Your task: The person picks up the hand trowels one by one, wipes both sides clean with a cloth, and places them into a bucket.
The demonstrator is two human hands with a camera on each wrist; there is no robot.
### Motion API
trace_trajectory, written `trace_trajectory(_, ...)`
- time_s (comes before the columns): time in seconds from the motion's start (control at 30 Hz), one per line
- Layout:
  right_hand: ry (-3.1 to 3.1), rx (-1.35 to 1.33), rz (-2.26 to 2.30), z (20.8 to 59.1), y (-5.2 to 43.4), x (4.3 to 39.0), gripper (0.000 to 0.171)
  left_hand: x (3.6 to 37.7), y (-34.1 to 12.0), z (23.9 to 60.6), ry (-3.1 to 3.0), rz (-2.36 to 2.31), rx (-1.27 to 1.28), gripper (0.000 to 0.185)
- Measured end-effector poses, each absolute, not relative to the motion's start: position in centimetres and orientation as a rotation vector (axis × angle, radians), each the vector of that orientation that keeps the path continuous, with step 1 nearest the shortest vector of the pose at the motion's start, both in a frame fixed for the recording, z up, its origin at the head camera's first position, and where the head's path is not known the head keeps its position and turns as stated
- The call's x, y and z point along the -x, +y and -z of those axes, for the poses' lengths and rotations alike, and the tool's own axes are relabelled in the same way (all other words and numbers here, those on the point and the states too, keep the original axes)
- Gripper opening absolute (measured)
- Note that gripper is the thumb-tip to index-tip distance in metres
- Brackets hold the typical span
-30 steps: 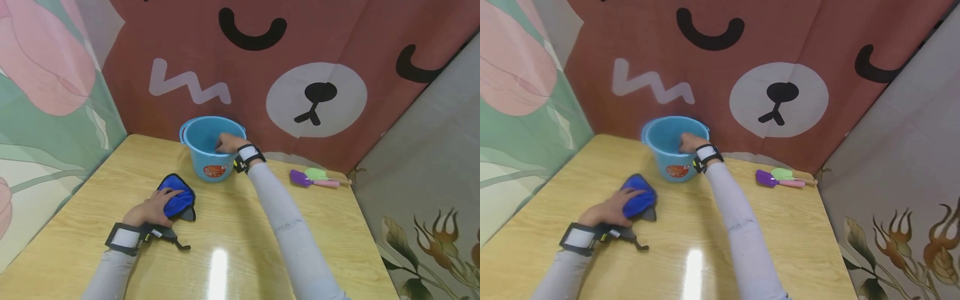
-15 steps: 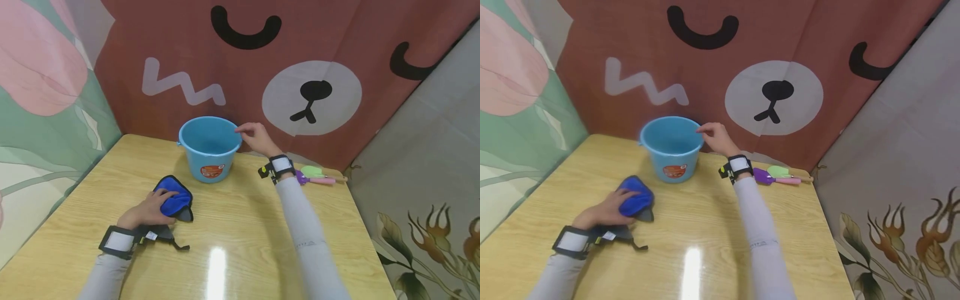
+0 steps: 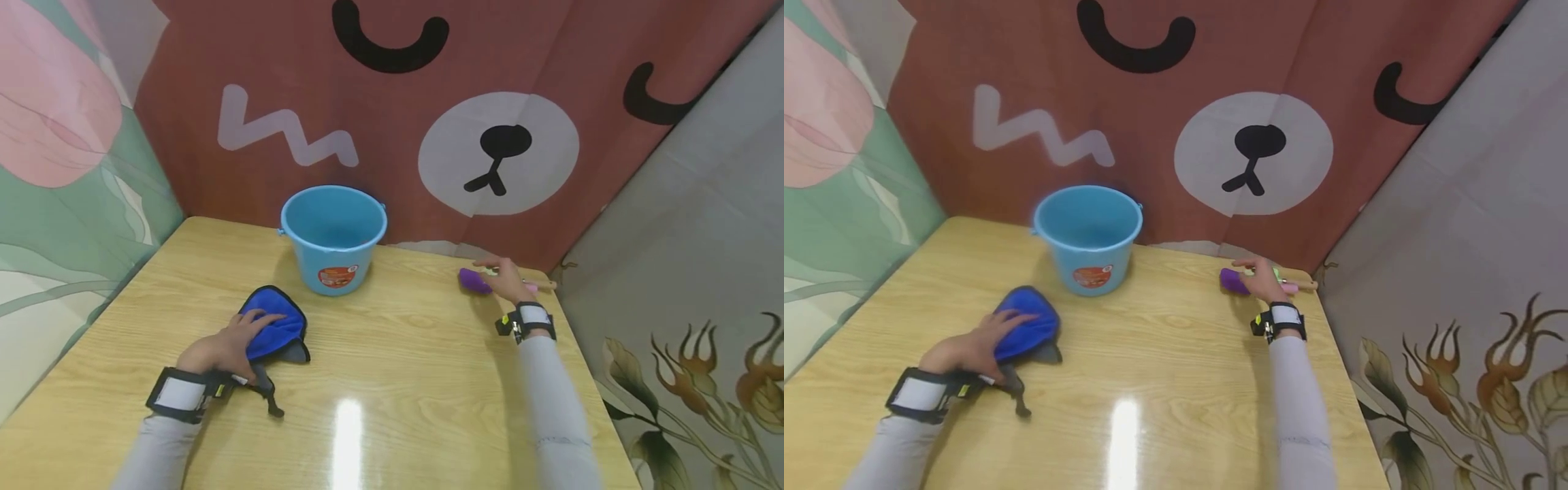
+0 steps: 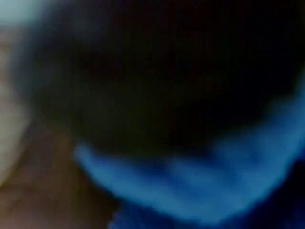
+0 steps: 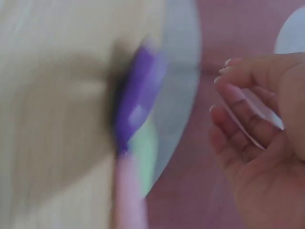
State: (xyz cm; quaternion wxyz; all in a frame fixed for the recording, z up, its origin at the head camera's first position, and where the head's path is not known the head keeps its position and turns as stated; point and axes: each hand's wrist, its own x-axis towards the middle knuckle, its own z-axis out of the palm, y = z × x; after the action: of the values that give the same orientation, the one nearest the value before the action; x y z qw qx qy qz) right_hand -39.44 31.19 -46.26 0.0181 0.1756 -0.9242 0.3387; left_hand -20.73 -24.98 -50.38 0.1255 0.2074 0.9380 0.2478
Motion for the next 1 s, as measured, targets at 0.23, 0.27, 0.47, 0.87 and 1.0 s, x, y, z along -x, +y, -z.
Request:
trace_trajectory(0.23, -3.032, -0.331, -0.858, 49.6, 36.6, 39.6, 0.043, 20.6, -25.0, 50.4, 2.777, -0.806, -0.595, 0.09)
trace_trajectory(0.27, -3.031, -0.315, -0.833, 50.0, 37.0, 39.8, 0.043, 20.7, -25.1, 50.4, 2.78, -0.817, -0.602, 0.087)
trace_trajectory(0.47, -3.018, -0.381, -0.731, 51.4, 38.6, 40.3, 0.043, 21.0, -25.3, 50.9, 2.831, -0.854, -0.669, 0.074)
trace_trajectory(0.87, -2.97, -0.447, -0.84, 52.3, 38.5, 39.0, 0.027, 21.0, -25.2, 51.1, 2.86, -0.92, -0.625, 0.062)
trace_trajectory(1.0, -3.011, -0.383, -0.838, 52.3, 37.7, 37.7, 0.029, 20.9, -25.5, 51.0, 2.841, -0.94, -0.596, 0.057)
